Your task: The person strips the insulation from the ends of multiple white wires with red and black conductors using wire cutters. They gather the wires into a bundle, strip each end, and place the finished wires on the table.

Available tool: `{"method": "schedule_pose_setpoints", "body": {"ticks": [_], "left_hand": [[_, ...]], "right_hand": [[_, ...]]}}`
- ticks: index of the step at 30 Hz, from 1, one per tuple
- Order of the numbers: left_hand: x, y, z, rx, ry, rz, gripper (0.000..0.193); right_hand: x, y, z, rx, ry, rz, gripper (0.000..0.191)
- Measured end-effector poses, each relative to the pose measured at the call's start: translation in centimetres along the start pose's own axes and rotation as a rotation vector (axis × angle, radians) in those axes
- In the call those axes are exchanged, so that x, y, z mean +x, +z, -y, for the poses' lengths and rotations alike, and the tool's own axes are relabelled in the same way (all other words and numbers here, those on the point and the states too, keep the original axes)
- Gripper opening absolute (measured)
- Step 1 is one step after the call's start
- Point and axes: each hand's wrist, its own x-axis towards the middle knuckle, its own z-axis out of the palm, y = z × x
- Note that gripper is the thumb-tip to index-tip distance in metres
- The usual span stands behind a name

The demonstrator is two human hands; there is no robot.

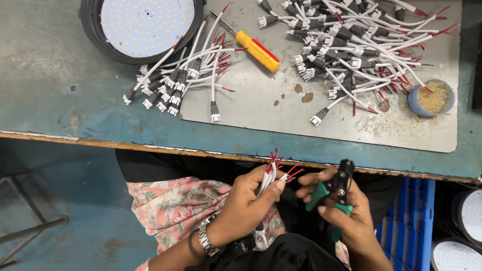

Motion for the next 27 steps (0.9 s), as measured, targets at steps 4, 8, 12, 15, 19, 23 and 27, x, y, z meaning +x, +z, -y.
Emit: {"method": "schedule_pose_setpoints", "body": {"ticks": [4,8,12,15,19,23,27], "left_hand": [[0.1,-0.4,1.3,-0.153,-0.033,0.012,0.026],[0.1,-0.8,2.0,-0.153,-0.045,-0.016,0.025],[0.0,-0.8,2.1,-0.131,-0.031,-0.056,0.023],[0.0,-0.5,1.9,-0.121,-0.015,-0.071,0.021],[0.1,-0.1,1.7,-0.142,-0.038,-0.082,0.017],[0.2,0.3,1.6,-0.144,-0.014,-0.094,0.015],[0.3,0.3,1.1,-0.198,-0.022,-0.081,0.014]], "right_hand": [[0.0,0.5,-0.1,-0.017,0.018,0.014,0.060],[0.2,0.9,-0.2,0.015,0.051,0.032,0.063],[0.3,1.2,-0.5,0.022,0.079,0.045,0.060],[0.1,1.2,-0.7,0.026,0.101,0.051,0.059],[-0.4,1.1,-0.9,0.020,0.130,0.072,0.059],[-0.6,1.0,-1.3,0.044,0.139,0.093,0.060],[-0.9,1.2,-2.1,0.100,0.173,0.130,0.061]]}}
